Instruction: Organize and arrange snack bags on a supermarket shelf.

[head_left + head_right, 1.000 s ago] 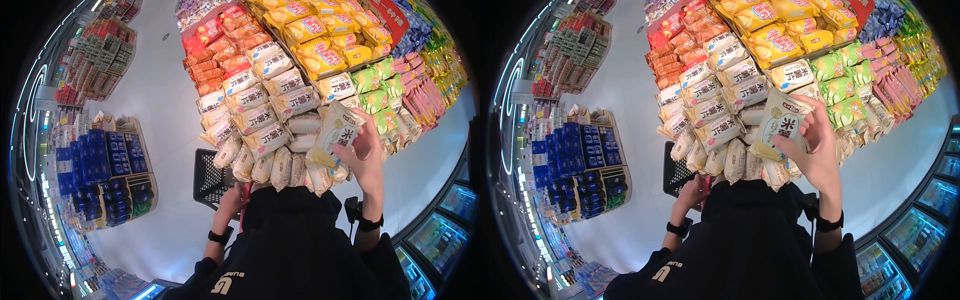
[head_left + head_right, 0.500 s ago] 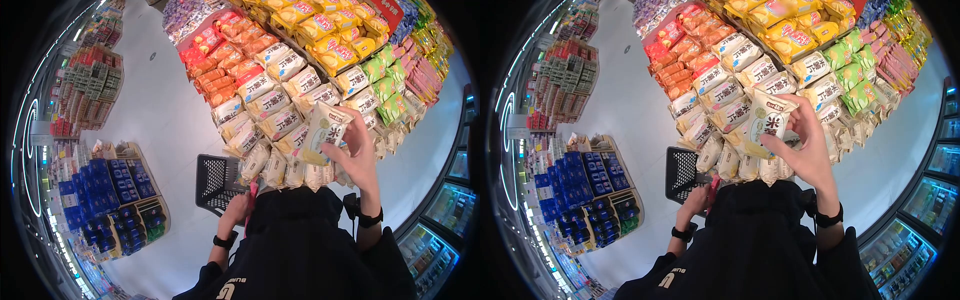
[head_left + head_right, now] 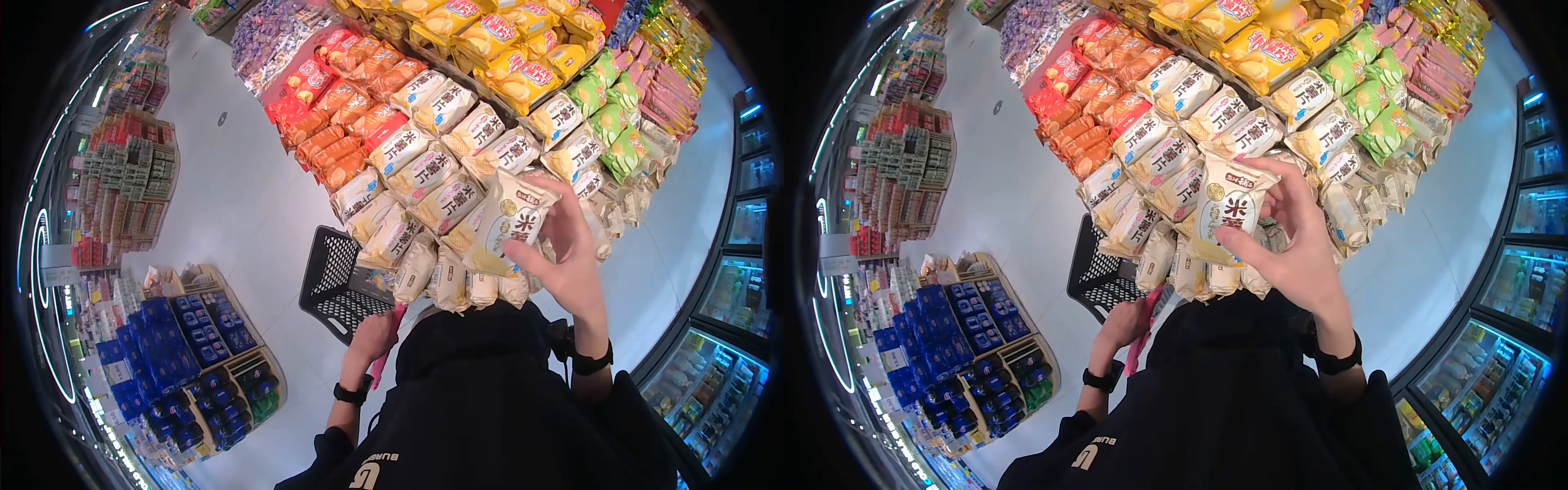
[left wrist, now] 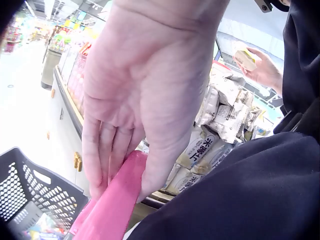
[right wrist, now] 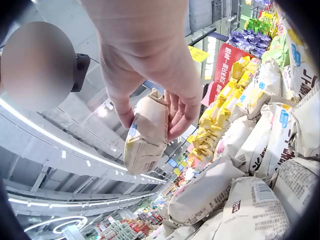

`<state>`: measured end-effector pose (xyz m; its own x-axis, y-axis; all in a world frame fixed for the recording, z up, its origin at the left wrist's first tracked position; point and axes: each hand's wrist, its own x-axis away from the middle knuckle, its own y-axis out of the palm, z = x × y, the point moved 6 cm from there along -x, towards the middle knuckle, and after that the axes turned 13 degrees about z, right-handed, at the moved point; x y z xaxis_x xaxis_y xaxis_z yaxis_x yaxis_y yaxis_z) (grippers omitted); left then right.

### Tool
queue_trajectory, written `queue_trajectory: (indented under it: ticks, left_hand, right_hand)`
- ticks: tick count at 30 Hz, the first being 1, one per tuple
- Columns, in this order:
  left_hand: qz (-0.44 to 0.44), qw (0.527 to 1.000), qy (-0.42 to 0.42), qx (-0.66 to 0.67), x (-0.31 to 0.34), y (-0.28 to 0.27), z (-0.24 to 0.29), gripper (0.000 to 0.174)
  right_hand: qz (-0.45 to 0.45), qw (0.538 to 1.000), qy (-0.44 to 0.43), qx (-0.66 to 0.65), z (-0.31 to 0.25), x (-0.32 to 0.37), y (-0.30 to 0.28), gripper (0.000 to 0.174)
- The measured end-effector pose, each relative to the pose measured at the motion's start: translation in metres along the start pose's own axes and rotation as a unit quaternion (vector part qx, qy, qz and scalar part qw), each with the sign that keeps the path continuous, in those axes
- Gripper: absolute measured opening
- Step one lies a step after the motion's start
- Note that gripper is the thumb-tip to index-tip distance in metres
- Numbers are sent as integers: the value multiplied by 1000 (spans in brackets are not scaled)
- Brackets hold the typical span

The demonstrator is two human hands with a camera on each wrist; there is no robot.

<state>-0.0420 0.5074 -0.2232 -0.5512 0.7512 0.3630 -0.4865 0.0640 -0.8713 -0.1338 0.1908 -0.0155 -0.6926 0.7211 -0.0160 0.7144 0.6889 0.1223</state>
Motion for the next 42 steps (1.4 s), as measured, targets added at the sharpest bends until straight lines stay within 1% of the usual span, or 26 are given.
queue_trajectory:
  ticks: [1,4,5,6,11,15,17,20,22,24,27,28,29,31,32,33,35,36,37,38,40,41,42]
  left_hand:
    - [-15,999,-33,-10,-3,5,-7,27]
    - [-7,1000,-8,-20,-10,-6,-5,29]
    - [-7,999,-39,-19,-13,-9,-5,27]
    - [-10,999,-42,-23,-14,-14,-3,27]
    - [-1,999,-46,-27,-22,-20,-4,26]
    - [-12,999,-26,-31,-23,-22,-4,26]
    - [-24,999,-8,-38,-25,-29,-5,26]
    - [-9,999,32,-11,-26,-25,-13,14]
    - [-13,999,40,5,-25,-26,-16,16]
    - [-9,998,52,16,-23,-24,-19,17]
    - [22,994,87,60,-21,-29,-17,18]
    - [32,993,95,69,-19,-35,-14,19]
    - [26,992,108,65,-18,-46,-14,23]
    - [14,987,28,155,-18,-110,-2,25]
    - [10,980,-9,198,-17,-139,4,26]
    - [77,975,-2,208,-16,-165,7,25]
    - [206,952,9,227,-8,-208,10,22]
    - [240,927,27,287,-6,-223,20,23]
    - [272,897,43,344,-6,-233,36,24]
    - [306,862,62,399,-9,-239,49,25]
    - [277,794,59,539,-23,-230,69,37]
    - [233,801,38,551,-29,-223,77,42]
    - [230,802,39,550,-34,-220,81,38]
  right_hand:
    - [-6,1000,3,-3,0,-1,1,66]
    - [-28,999,30,-29,4,-6,1,67]
    - [-31,998,43,-42,5,-7,2,67]
    - [-32,996,56,-54,6,-9,2,67]
    - [-54,997,56,-22,13,-15,-3,67]
    - [-55,995,76,23,15,-14,-5,67]
    - [-49,996,78,1,16,-14,0,68]
    - [-34,996,81,-31,18,-11,6,68]
    - [-21,995,75,-60,18,-9,9,68]
    - [0,996,71,-54,17,-8,12,68]
    - [45,995,78,-47,15,2,15,69]
    - [59,994,81,-46,15,5,18,70]
    - [67,993,66,-77,14,7,23,73]
    - [68,995,66,-20,4,15,29,76]
    - [69,996,62,9,1,16,32,77]
    - [70,996,51,-23,4,18,37,76]
    - [44,997,63,-14,9,19,46,73]
    - [29,997,70,-10,10,20,52,72]
    - [22,996,84,27,3,21,59,67]
    - [10,997,72,5,3,22,69,66]
    - [-12,998,45,-39,4,21,87,65]
    - [-15,995,69,-67,4,22,94,60]
    - [-14,993,90,-77,6,21,100,58]
